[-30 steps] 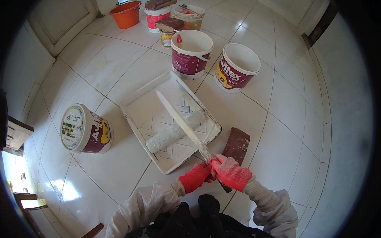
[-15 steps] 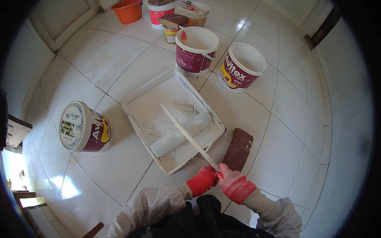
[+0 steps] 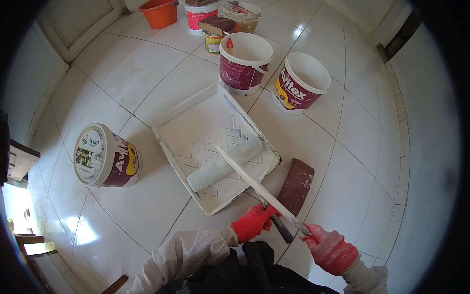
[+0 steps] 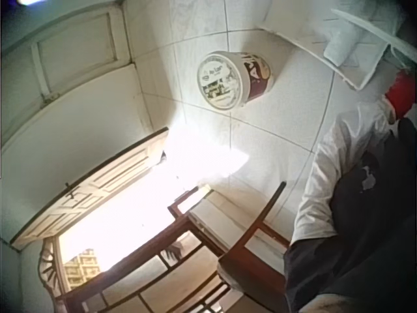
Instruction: The person stirs paint in a small bucket using a wooden stick, pours a small amount into a paint tray containing a roller, and then uses a small brush to stir or distribute paint within the tray.
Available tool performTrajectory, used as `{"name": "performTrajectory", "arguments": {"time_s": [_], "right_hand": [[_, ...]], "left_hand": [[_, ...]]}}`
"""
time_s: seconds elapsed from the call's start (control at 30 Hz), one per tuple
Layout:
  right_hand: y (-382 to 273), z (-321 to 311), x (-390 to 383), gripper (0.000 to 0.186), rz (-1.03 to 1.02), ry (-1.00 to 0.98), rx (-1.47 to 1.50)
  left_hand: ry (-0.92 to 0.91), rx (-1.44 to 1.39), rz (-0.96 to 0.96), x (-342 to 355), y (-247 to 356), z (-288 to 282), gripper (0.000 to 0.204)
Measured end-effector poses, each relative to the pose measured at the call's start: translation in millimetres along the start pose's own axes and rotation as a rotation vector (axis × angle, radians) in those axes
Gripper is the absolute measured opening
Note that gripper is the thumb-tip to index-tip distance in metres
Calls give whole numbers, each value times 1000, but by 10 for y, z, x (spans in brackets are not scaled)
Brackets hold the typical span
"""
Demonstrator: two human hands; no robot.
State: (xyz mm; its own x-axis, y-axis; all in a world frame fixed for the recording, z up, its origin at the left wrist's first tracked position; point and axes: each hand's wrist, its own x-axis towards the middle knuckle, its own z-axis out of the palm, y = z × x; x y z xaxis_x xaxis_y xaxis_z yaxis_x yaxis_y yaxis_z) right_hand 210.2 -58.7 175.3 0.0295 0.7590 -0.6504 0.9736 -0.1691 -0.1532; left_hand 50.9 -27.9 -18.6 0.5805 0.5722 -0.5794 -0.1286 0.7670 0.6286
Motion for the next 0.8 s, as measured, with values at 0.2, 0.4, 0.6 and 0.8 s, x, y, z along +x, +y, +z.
{"name": "performTrajectory", "arguments": {"time_s": [0.2,0.4,0.6,0.8], "right_hand": [[-139,-32,719,38,-685,466,-351],[-603,-189,1479,29,-343,437,-370],[-661,12,1447,38,-546,421,-373],[-468,-91,1504,37,-567,446,-436]], "left_hand": [[-26,61,-40,-86,100,1,40],[-62,55,-55,-116,177,-20,41],[-85,35,-58,-62,131,-59,42],[-95,15,-77,-63,167,-59,41]]}}
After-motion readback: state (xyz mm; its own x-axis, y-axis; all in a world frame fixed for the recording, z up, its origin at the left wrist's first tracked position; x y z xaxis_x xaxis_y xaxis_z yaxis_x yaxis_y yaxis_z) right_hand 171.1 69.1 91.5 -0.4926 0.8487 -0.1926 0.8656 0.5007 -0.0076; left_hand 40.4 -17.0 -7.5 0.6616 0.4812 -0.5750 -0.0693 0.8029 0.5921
